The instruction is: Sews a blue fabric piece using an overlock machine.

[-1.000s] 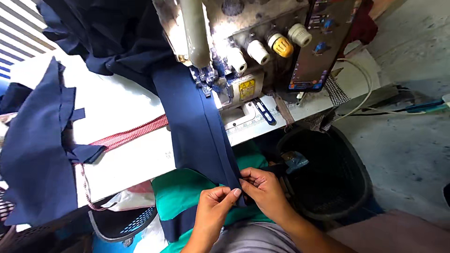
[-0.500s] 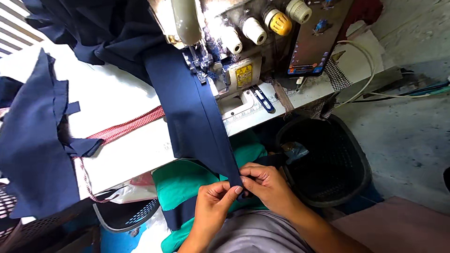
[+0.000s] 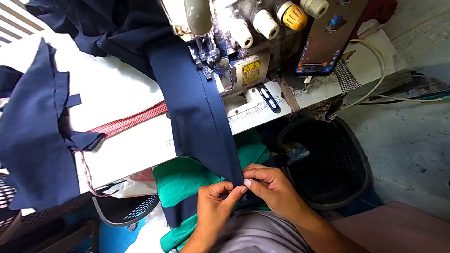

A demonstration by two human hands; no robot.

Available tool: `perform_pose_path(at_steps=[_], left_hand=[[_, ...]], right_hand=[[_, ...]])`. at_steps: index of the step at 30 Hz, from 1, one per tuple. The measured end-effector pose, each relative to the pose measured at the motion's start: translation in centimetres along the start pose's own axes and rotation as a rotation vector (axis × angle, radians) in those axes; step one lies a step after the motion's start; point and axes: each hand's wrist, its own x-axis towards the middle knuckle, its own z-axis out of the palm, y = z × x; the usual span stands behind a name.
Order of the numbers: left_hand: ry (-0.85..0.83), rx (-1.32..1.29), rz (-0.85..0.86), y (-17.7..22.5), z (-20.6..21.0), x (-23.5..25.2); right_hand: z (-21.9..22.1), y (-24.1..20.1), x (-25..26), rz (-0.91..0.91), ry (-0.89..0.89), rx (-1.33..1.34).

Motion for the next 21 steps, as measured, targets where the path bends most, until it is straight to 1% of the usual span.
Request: perform_pose_path(at_steps=[2, 4, 5, 7, 8, 10, 12, 14, 16, 18, 21], left_hand=[[0.002, 0.009, 0.006, -0.2, 0.1, 0.1], [-0.039, 0.076, 0.052, -0.1, -0.1, 0.3], [-0.092, 0.174, 0.095, 0.4, -0.6, 0.6], [-0.216, 0.470, 0.229, 2.5, -2.6, 1.7], [-0.220, 0.564, 0.302, 4.1, -3.7, 2.4], [-0.108, 0.581, 0.431, 7.4, -5.2, 4.3], [-0.027, 0.643, 0.533, 8.9, -5.4, 7.1], [0.012, 0.783, 0.566, 8.3, -5.0, 10.0], [0.074, 0.874, 0.572, 7.1, -4.7, 11.6], [0.102, 0.892, 0.573, 6.6, -4.7, 12.0], [0.102, 0.894, 0.578, 6.5, -5.1, 12.8]], right_hand=[[0.3, -0.2, 0.1, -0.032, 0.023, -0.048], [0.8, -0.4, 0.3, -0.051, 0.092, -0.129], [1.0, -0.5, 0.4, -0.061, 0.122, -0.169], [1.1, -0.8, 0.5, -0.093, 0.130, -0.196], [1.0, -0.9, 0.5, -0.112, 0.117, -0.168], [0.7, -1.1, 0.3, -0.116, 0.081, -0.064], [0.5, -1.6, 0.3, -0.100, 0.045, 0.025], [0.3, -2.2, 0.3, -0.101, 0.012, 0.066], [-0.3, -2.4, 0.3, -0.093, -0.007, 0.065], [-0.7, -1.3, 0.4, -0.060, 0.003, 0.073], [-0.7, -0.2, 1.2, -0.017, 0.042, 0.084]])
